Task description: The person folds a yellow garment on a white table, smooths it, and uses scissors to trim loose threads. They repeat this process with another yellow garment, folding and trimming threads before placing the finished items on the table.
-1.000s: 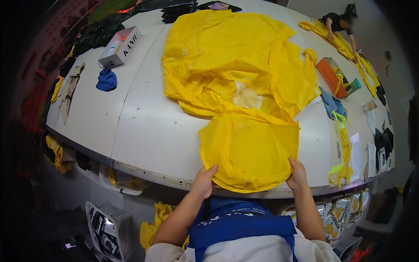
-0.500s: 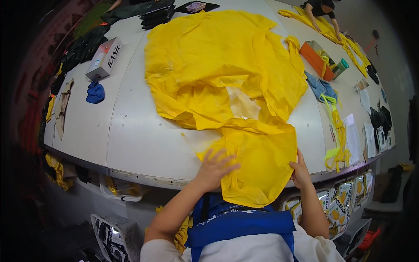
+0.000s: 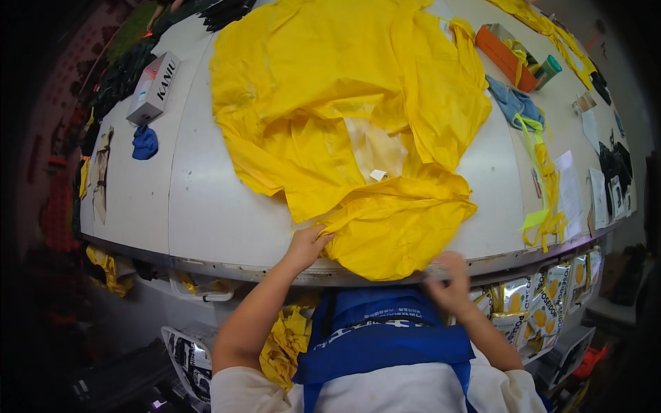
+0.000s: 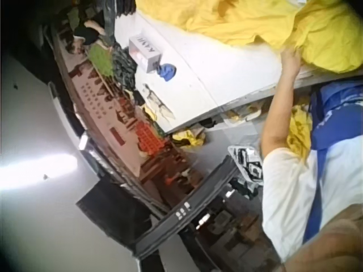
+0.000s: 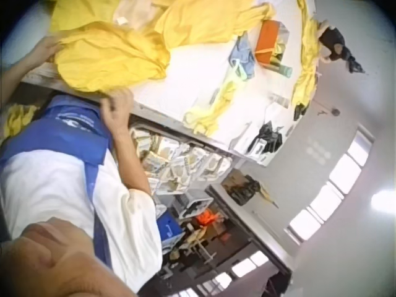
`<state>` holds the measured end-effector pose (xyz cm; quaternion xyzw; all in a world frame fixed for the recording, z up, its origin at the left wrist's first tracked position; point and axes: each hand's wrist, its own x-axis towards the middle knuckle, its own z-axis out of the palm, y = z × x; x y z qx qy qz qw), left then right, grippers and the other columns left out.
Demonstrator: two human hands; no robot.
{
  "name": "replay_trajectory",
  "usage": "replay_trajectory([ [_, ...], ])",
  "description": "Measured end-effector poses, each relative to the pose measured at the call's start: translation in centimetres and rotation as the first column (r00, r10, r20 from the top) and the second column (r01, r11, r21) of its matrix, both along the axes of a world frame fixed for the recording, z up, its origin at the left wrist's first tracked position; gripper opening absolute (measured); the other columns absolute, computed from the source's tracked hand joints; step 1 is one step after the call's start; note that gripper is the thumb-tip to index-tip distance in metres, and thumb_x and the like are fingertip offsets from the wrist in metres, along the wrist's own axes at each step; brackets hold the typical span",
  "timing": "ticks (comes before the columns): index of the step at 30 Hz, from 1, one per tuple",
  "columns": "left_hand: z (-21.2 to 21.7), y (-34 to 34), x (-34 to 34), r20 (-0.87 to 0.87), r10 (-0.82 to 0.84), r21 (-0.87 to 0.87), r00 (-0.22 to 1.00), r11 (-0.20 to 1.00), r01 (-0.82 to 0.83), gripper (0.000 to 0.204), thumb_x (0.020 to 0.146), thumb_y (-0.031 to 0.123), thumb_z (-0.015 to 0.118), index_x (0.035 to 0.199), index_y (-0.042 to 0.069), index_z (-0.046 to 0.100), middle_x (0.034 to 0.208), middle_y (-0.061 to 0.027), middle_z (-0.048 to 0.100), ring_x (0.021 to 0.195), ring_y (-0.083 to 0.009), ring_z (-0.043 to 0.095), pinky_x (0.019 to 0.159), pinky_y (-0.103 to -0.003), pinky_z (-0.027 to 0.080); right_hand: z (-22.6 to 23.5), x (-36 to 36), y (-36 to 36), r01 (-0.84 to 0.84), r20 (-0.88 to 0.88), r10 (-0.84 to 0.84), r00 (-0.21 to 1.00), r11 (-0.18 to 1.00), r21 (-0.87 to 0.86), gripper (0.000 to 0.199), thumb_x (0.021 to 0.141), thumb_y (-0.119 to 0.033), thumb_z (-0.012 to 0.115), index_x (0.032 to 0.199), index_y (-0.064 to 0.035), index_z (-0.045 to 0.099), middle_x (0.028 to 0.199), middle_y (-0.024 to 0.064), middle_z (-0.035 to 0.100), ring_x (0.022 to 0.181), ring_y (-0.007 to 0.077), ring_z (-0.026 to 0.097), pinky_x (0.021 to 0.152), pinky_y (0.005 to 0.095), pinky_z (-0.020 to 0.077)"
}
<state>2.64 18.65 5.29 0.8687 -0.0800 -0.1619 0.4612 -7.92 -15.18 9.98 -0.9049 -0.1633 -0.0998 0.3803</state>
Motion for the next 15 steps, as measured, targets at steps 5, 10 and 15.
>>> replay_trajectory([
  [5,0.6,-0.8,-0.1,0.355,0.079,0.211,0.931,0.964,-0.162,0.027,0.082,0.030,0.066,0.082,0.004,0.060,0.067,-0.0167,0.055,0.066,-0.0366,0.055,0.060,-0.039,0.045,-2.5,1.9,3.9,0.162,-0.038,-0.168,0.985,0.977,-0.139,0.037,0.064,-0.005,0.067,0.100,-0.0097,0.057,0.099,0.0114,0.056,0.100,0.0332,0.051,0.092,0.0418,0.0359],
  [10,2.1,2.1,1.6,0.237,-0.166,0.259,0.957,0.960,0.102,0.031,0.082,0.031,0.065,0.068,0.005,0.056,0.064,-0.0137,0.054,0.062,-0.0336,0.054,0.056,-0.039,0.042,-0.2,2.5,1.7,-0.116,-0.012,0.115,0.993,0.988,-0.101,0.019,0.061,-0.004,0.062,0.077,-0.0109,0.056,0.082,0.0047,0.056,0.086,0.0263,0.053,0.080,0.0394,0.0387],
  [15,-0.9,6.2,2.4,0.191,-0.451,0.556,0.872,0.782,0.283,0.025,0.080,0.029,0.065,0.066,0.009,0.059,0.067,-0.0073,0.059,0.073,-0.0290,0.056,0.068,-0.040,0.039,-3.3,-2.4,0.3,-0.396,-0.362,0.295,0.884,0.885,-0.244,0.012,0.066,-0.005,0.061,0.076,-0.0105,0.060,0.082,0.0040,0.060,0.084,0.0259,0.056,0.080,0.0379,0.0403],
])
